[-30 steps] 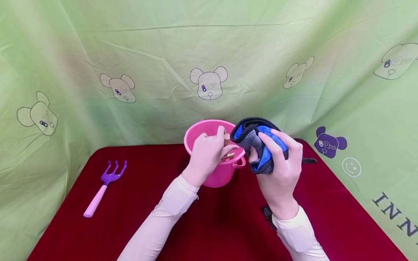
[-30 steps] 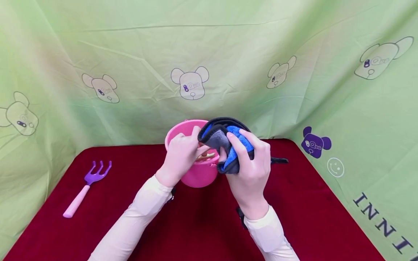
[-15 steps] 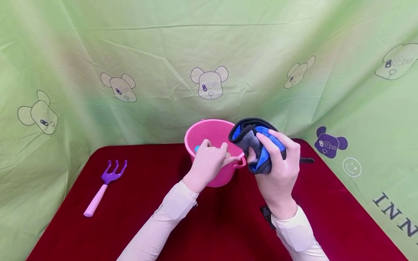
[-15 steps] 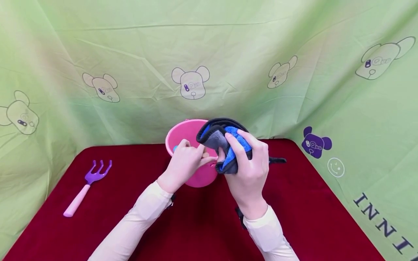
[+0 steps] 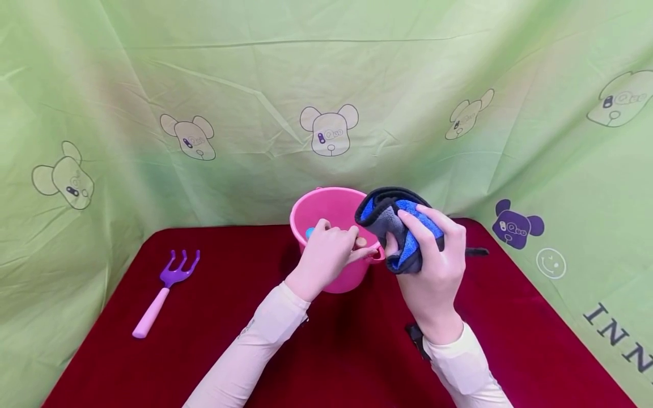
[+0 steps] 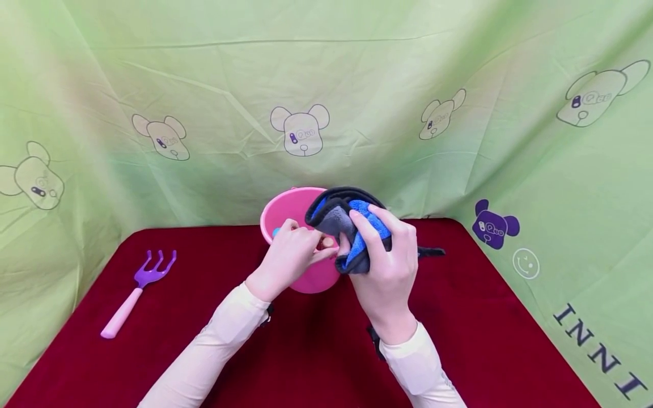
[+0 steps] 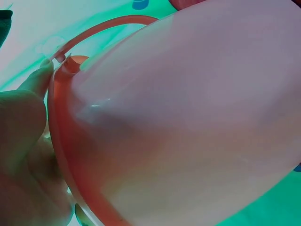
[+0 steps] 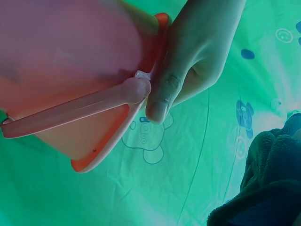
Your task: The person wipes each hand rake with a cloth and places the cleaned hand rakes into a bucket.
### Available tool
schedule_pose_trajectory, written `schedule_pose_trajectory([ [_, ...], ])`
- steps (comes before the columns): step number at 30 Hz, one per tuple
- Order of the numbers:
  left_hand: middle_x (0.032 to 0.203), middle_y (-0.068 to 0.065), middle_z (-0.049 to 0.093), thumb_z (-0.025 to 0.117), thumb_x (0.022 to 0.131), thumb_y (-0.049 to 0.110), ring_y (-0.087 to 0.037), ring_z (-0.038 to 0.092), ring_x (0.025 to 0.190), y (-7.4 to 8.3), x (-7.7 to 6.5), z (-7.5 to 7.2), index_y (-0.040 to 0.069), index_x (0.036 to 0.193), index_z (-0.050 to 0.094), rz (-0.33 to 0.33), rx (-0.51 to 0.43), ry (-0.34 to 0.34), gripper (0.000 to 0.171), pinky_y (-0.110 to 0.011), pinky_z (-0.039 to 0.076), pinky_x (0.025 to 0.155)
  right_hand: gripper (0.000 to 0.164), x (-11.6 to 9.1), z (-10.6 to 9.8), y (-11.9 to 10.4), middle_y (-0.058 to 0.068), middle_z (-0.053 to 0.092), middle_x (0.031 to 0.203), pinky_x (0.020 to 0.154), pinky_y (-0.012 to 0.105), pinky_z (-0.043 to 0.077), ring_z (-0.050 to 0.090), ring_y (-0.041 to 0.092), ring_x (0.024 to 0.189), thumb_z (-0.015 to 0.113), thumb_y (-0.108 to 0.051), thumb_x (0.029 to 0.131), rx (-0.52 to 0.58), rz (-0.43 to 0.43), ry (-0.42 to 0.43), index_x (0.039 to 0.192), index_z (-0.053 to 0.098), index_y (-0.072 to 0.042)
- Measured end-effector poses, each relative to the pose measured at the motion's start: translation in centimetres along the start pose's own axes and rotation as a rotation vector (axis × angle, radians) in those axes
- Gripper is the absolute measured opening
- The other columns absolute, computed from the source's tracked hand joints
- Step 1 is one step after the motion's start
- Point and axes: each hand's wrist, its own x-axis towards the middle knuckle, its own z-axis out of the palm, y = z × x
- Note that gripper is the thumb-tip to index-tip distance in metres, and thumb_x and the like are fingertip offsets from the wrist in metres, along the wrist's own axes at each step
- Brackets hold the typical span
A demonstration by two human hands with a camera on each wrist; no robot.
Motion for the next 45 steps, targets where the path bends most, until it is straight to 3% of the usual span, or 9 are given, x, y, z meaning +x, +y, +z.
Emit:
schedule_pose_trajectory([
  [10,0.048,0.004,0.061,0.061,0.082,0.060,-0.008,0.054,0.045,-0.1,-0.2,0.1,0.016,0.074,0.058,0.005,-0.004,0.040,0.045,-0.033,0.040,0.062,0.028,-0.1,0.0,0.0,0.028,0.063,0.109,0.075,0.059,0.056,0.060,0.040,0.099,0.074,-0.017,0.076,0.008,0.003,-0.018,0.101,0.073,-0.005],
  [22,0.049,0.002,0.059,0.058,0.086,0.058,-0.012,0.054,0.047,-0.3,-0.4,-0.2,0.015,0.073,0.056,-0.001,-0.001,0.032,0.045,-0.034,0.041,0.064,0.028,-0.2,0.1,-0.1,0.028,0.063,0.109,0.075,0.059,0.056,0.060,0.040,0.099,0.074,-0.018,0.077,0.011,0.000,-0.027,0.102,0.073,-0.005],
  [25,0.055,0.002,0.062,0.057,0.090,0.050,-0.014,0.058,0.056,-0.6,-0.5,-0.6,0.014,0.077,0.058,-0.040,-0.022,0.057,0.039,-0.037,0.043,0.072,0.028,-0.2,0.1,-0.2,0.028,0.063,0.109,0.074,0.060,0.056,0.060,0.040,0.100,0.072,-0.021,0.079,0.011,-0.003,-0.032,0.102,0.073,-0.005],
  [30,0.081,-0.001,0.074,0.058,0.092,0.032,-0.017,0.065,0.081,-1.7,-1.6,-1.8,0.011,0.096,0.065,-0.129,-0.052,0.143,0.023,-0.041,0.045,0.082,0.028,-0.2,0.0,-0.2,0.028,0.063,0.109,0.074,0.061,0.056,0.060,0.039,0.100,0.071,-0.025,0.081,0.019,-0.008,-0.034,0.102,0.073,-0.005],
  [32,0.084,-0.003,0.075,0.059,0.092,0.027,-0.018,0.065,0.080,-2.4,-2.6,-2.3,0.008,0.098,0.066,-0.141,-0.047,0.199,0.021,-0.040,0.047,0.081,0.029,-0.2,0.0,-0.3,0.028,0.063,0.109,0.074,0.061,0.056,0.060,0.040,0.100,0.071,-0.025,0.082,0.025,-0.010,-0.034,0.102,0.073,-0.005],
  [35,0.066,-0.004,0.067,0.062,0.091,0.021,-0.019,0.060,0.063,-3.8,-5.0,-2.8,0.006,0.082,0.064,-0.124,-0.007,0.285,0.018,-0.036,0.048,0.068,0.030,-0.2,0.0,-0.4,0.029,0.063,0.109,0.074,0.062,0.056,0.061,0.040,0.100,0.069,-0.027,0.083,0.034,-0.012,-0.033,0.102,0.072,-0.004],
  [38,0.052,-0.005,0.055,0.059,0.092,0.019,-0.023,0.052,0.052,-5.9,-8.2,-3.3,0.008,0.065,0.055,-0.121,0.060,0.309,0.030,-0.035,0.044,0.054,0.031,-0.2,-0.1,-0.6,0.029,0.063,0.109,0.073,0.062,0.056,0.061,0.039,0.099,0.068,-0.030,0.085,0.043,-0.013,-0.026,0.102,0.072,-0.003],
  [40,0.047,-0.008,0.050,0.056,0.093,0.019,-0.027,0.050,0.048,-7.6,-10.6,-3.5,0.007,0.059,0.049,-0.163,0.101,0.288,0.036,-0.037,0.040,0.049,0.032,-0.2,-0.1,-0.7,0.029,0.063,0.108,0.073,0.062,0.056,0.061,0.039,0.099,0.067,-0.032,0.086,0.045,-0.014,-0.021,0.101,0.072,-0.004],
  [45,0.054,-0.017,0.059,0.054,0.090,0.015,-0.038,0.056,0.054,-12.2,-16.7,-3.4,0.002,0.065,0.052,-0.370,0.159,0.120,0.029,-0.047,0.042,0.047,0.033,-0.1,-0.2,-0.9,0.029,0.063,0.107,0.073,0.062,0.056,0.062,0.040,0.098,0.066,-0.032,0.086,0.057,-0.019,-0.008,0.100,0.072,-0.003],
])
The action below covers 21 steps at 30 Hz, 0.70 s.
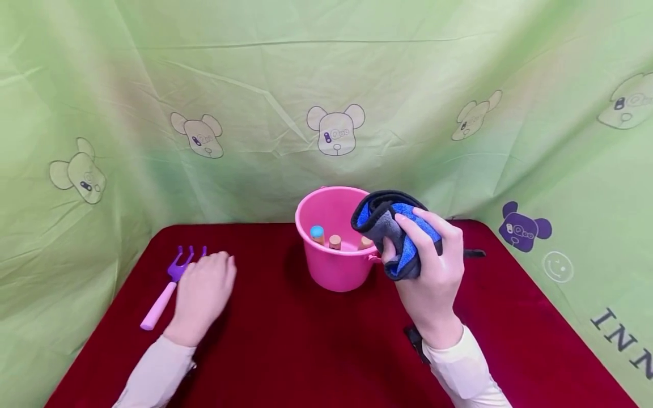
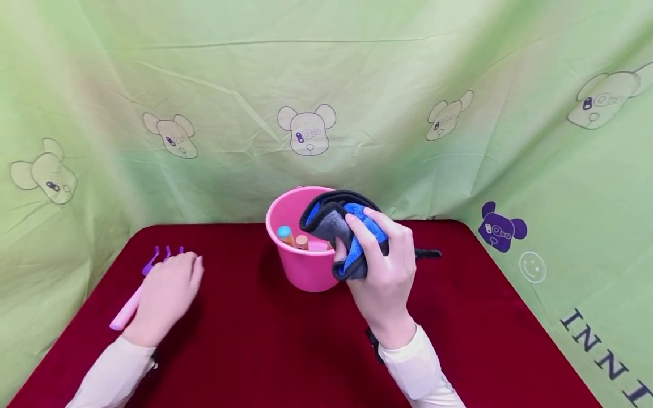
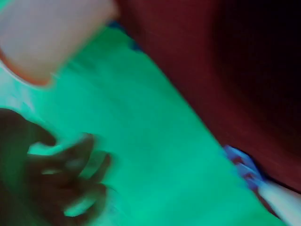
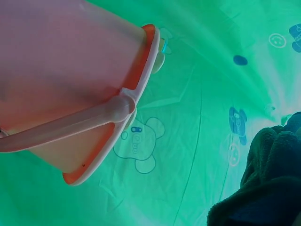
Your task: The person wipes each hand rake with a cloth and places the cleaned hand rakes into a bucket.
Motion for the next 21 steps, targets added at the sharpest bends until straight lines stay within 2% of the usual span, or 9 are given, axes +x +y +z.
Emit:
schedule_pose_trajectory([
  [3,0.063,-0.026,0.064,0.059,0.085,0.013,-0.044,0.058,0.061,-3.3,-2.5,0.4,-0.005,0.073,0.056,-0.094,0.048,-0.090,0.022,-0.054,0.043,0.050,0.033,0.0,0.0,-0.1,0.028,0.063,0.106,0.070,0.063,0.056,0.062,0.040,0.097,0.066,-0.033,0.087,0.007,-0.009,0.013,0.099,0.072,-0.003],
  [5,0.069,-0.031,0.064,0.062,0.081,0.012,-0.048,0.057,0.065,-4.9,-4.0,0.5,-0.010,0.077,0.057,-0.148,0.083,-0.152,0.023,-0.057,0.044,0.052,0.033,0.0,0.1,-0.2,0.028,0.063,0.106,0.068,0.063,0.056,0.062,0.039,0.096,0.066,-0.034,0.087,0.009,-0.017,0.021,0.098,0.072,-0.004],
  [8,0.076,-0.037,0.060,0.065,0.077,0.011,-0.053,0.055,0.068,-6.3,-5.8,0.2,-0.017,0.083,0.055,-0.219,0.121,-0.287,0.030,-0.059,0.043,0.055,0.033,0.0,0.1,-0.3,0.028,0.063,0.105,0.067,0.063,0.056,0.062,0.039,0.094,0.065,-0.035,0.088,0.007,-0.027,0.029,0.098,0.071,-0.004],
  [11,0.079,-0.040,0.056,0.066,0.076,0.011,-0.056,0.055,0.068,-6.7,-6.7,-0.1,-0.021,0.088,0.052,-0.261,0.133,-0.415,0.037,-0.061,0.043,0.057,0.033,0.0,0.2,-0.4,0.028,0.063,0.104,0.068,0.062,0.056,0.062,0.040,0.094,0.065,-0.035,0.088,0.011,-0.032,0.037,0.097,0.071,-0.003],
  [14,0.074,-0.040,0.054,0.066,0.076,0.008,-0.056,0.055,0.062,-6.8,-6.9,-0.3,-0.020,0.087,0.049,-0.267,0.134,-0.440,0.035,-0.060,0.043,0.054,0.032,0.0,0.4,-0.6,0.029,0.063,0.104,0.068,0.060,0.056,0.062,0.040,0.093,0.066,-0.034,0.088,0.020,-0.038,0.045,0.096,0.071,-0.003],
  [16,0.067,-0.040,0.055,0.060,0.079,0.001,-0.055,0.055,0.057,-6.9,-6.8,-0.4,-0.017,0.080,0.047,-0.252,0.135,-0.393,0.022,-0.060,0.044,0.050,0.032,0.0,0.5,-0.6,0.029,0.063,0.103,0.068,0.059,0.056,0.062,0.040,0.093,0.066,-0.033,0.087,0.028,-0.041,0.047,0.096,0.072,-0.003],
  [19,0.063,-0.040,0.056,0.048,0.083,-0.008,-0.054,0.054,0.054,-7.2,-6.6,-0.6,-0.018,0.085,0.047,-0.235,0.128,-0.395,0.010,-0.060,0.045,0.048,0.032,0.0,0.5,-0.7,0.029,0.063,0.103,0.068,0.058,0.056,0.062,0.041,0.092,0.066,-0.033,0.088,0.035,-0.046,0.045,0.096,0.072,-0.003],
  [21,0.063,-0.042,0.057,0.041,0.084,-0.013,-0.053,0.054,0.054,-7.5,-6.5,-0.7,-0.020,0.089,0.048,-0.222,0.118,-0.399,0.011,-0.061,0.046,0.048,0.032,0.0,0.6,-0.8,0.029,0.063,0.103,0.068,0.058,0.055,0.062,0.041,0.092,0.066,-0.032,0.088,0.040,-0.048,0.043,0.095,0.072,-0.002],
])
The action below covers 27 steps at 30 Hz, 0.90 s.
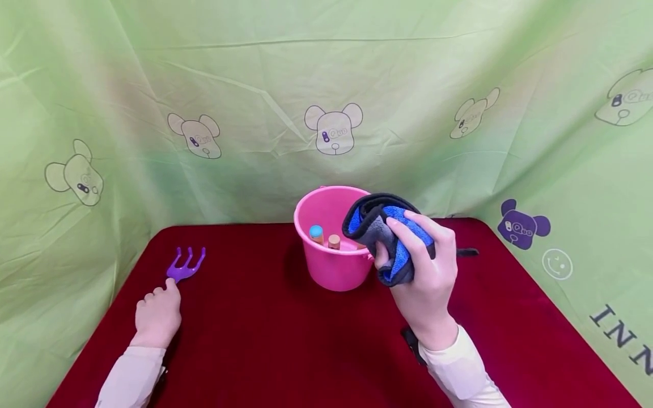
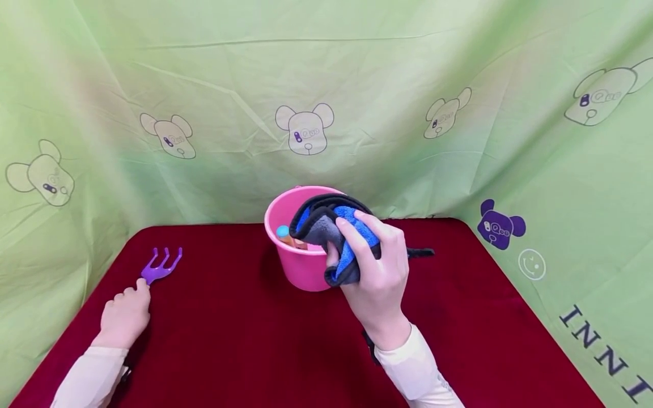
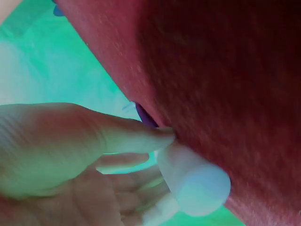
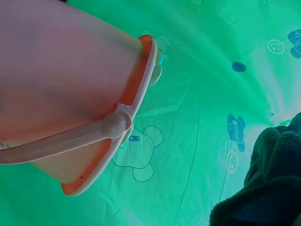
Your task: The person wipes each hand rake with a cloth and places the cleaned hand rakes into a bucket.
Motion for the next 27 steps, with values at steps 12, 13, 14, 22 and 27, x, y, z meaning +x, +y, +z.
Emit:
schedule_pose_trajectory([
  [12,0.070,-0.045,0.053,0.055,0.085,-0.002,-0.055,0.053,0.059,-0.4,1.0,-0.3,-0.024,0.078,0.048,-0.055,-0.055,-0.127,0.024,-0.062,0.049,0.043,0.029,0.1,0.5,-0.6,0.030,0.064,0.099,0.066,0.054,0.054,0.061,0.042,0.087,0.069,-0.028,0.085,0.043,-0.038,-0.001,0.092,0.073,-0.001],
  [13,0.074,-0.046,0.052,0.055,0.085,-0.002,-0.056,0.053,0.058,-0.4,1.0,-0.4,-0.025,0.080,0.047,-0.071,-0.066,-0.152,0.025,-0.062,0.049,0.043,0.029,0.1,0.5,-0.6,0.030,0.064,0.099,0.066,0.054,0.054,0.061,0.042,0.087,0.069,-0.028,0.085,0.043,-0.037,-0.001,0.092,0.073,-0.001],
  [14,0.075,-0.046,0.051,0.055,0.086,-0.001,-0.056,0.054,0.057,-0.3,1.0,-0.5,-0.025,0.082,0.046,-0.085,-0.080,-0.165,0.026,-0.062,0.048,0.042,0.029,0.0,0.5,-0.6,0.030,0.064,0.099,0.066,0.054,0.054,0.061,0.042,0.087,0.068,-0.028,0.085,0.042,-0.037,-0.002,0.092,0.073,-0.001],
  [22,0.054,-0.041,0.058,0.037,0.099,0.007,-0.057,0.056,0.050,0.4,1.2,-1.0,-0.025,0.090,0.044,-0.110,-0.136,-0.087,0.034,-0.063,0.044,0.038,0.029,-0.1,0.4,-0.6,0.031,0.064,0.099,0.067,0.053,0.054,0.061,0.043,0.088,0.068,-0.029,0.085,0.038,-0.028,-0.005,0.092,0.073,-0.001],
  [27,0.048,-0.036,0.058,0.047,0.095,0.011,-0.054,0.055,0.045,1.3,1.3,-1.4,-0.019,0.077,0.049,-0.086,-0.097,-0.041,0.036,-0.059,0.042,0.034,0.029,-0.2,0.3,-0.7,0.031,0.064,0.099,0.067,0.053,0.054,0.061,0.043,0.088,0.068,-0.029,0.085,0.043,-0.027,-0.011,0.092,0.073,0.000],
])
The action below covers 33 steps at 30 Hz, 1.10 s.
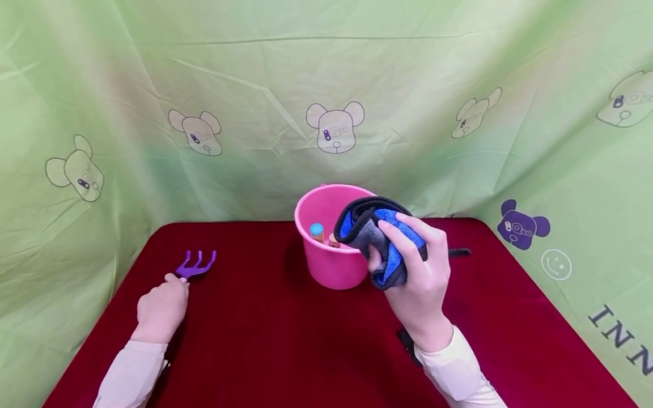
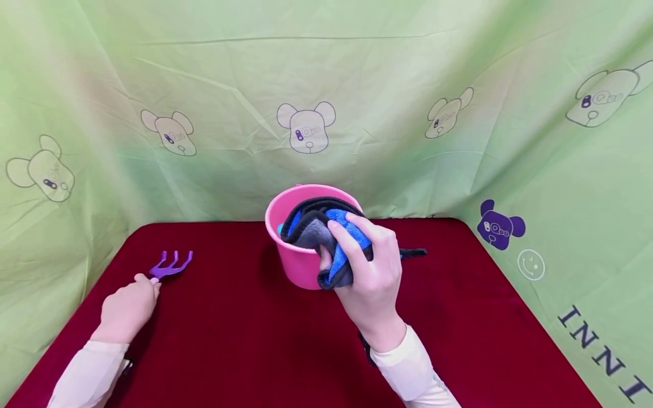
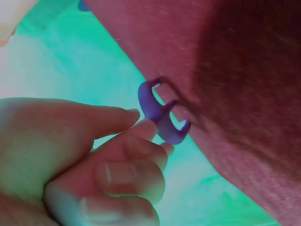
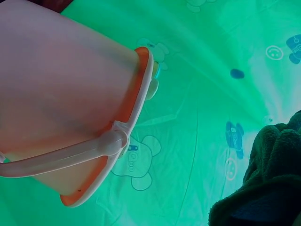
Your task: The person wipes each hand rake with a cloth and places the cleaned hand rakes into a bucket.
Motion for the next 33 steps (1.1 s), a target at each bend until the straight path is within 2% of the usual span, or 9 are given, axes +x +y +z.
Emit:
schedule_pose_trajectory([
  [3,0.043,-0.033,0.055,0.050,0.093,0.010,-0.051,0.052,0.039,0.8,0.1,-0.4,-0.011,0.063,0.046,0.047,0.023,0.123,0.037,-0.057,0.039,0.030,0.030,0.0,0.0,0.0,0.031,0.064,0.099,0.067,0.053,0.054,0.061,0.043,0.088,0.069,-0.029,0.085,0.005,0.000,-0.002,0.092,0.073,0.000],
  [6,0.039,-0.027,0.050,0.053,0.091,0.009,-0.047,0.048,0.033,1.7,0.4,-1.0,-0.006,0.058,0.042,0.095,0.032,0.262,0.038,-0.054,0.036,0.026,0.030,0.0,0.0,0.0,0.031,0.064,0.099,0.067,0.053,0.054,0.061,0.043,0.089,0.069,-0.029,0.085,0.007,-0.002,-0.008,0.092,0.073,0.000],
  [10,0.040,-0.023,0.047,0.056,0.089,0.010,-0.044,0.046,0.031,3.3,1.0,-2.3,-0.005,0.060,0.039,0.129,0.008,0.348,0.037,-0.053,0.035,0.025,0.029,0.0,-0.1,0.0,0.031,0.064,0.100,0.067,0.054,0.054,0.061,0.042,0.089,0.069,-0.029,0.085,0.004,-0.005,-0.015,0.093,0.073,-0.001],
  [17,0.048,-0.023,0.053,0.056,0.091,0.014,-0.043,0.049,0.034,7.2,2.3,-5.0,-0.006,0.072,0.044,0.153,-0.032,0.422,0.031,-0.054,0.037,0.028,0.028,0.1,-0.1,0.0,0.030,0.065,0.099,0.067,0.054,0.055,0.062,0.042,0.088,0.069,-0.028,0.085,0.004,-0.013,-0.005,0.092,0.073,-0.001],
  [22,0.056,-0.021,0.054,0.052,0.095,0.018,-0.042,0.053,0.038,10.7,2.8,-6.5,-0.008,0.081,0.049,0.181,-0.064,0.429,0.029,-0.054,0.041,0.030,0.028,0.1,-0.1,-0.1,0.030,0.065,0.098,0.066,0.053,0.055,0.062,0.042,0.086,0.069,-0.028,0.085,0.007,-0.015,0.013,0.091,0.074,-0.001],
  [30,0.064,-0.016,0.060,0.054,0.096,0.016,-0.034,0.057,0.049,16.4,2.7,-7.7,-0.008,0.097,0.057,0.324,-0.121,0.467,0.024,-0.048,0.045,0.034,0.029,0.2,-0.3,-0.1,0.030,0.063,0.101,0.067,0.054,0.053,0.060,0.044,0.089,0.071,-0.029,0.085,0.026,-0.018,0.039,0.091,0.072,0.000],
  [33,0.068,-0.015,0.059,0.053,0.097,0.016,-0.031,0.056,0.055,18.3,2.5,-8.0,-0.007,0.100,0.056,0.379,-0.122,0.441,0.024,-0.045,0.048,0.037,0.029,0.2,-0.3,-0.1,0.029,0.062,0.102,0.067,0.054,0.052,0.059,0.044,0.090,0.071,-0.029,0.085,0.031,-0.018,0.048,0.091,0.072,-0.001],
])
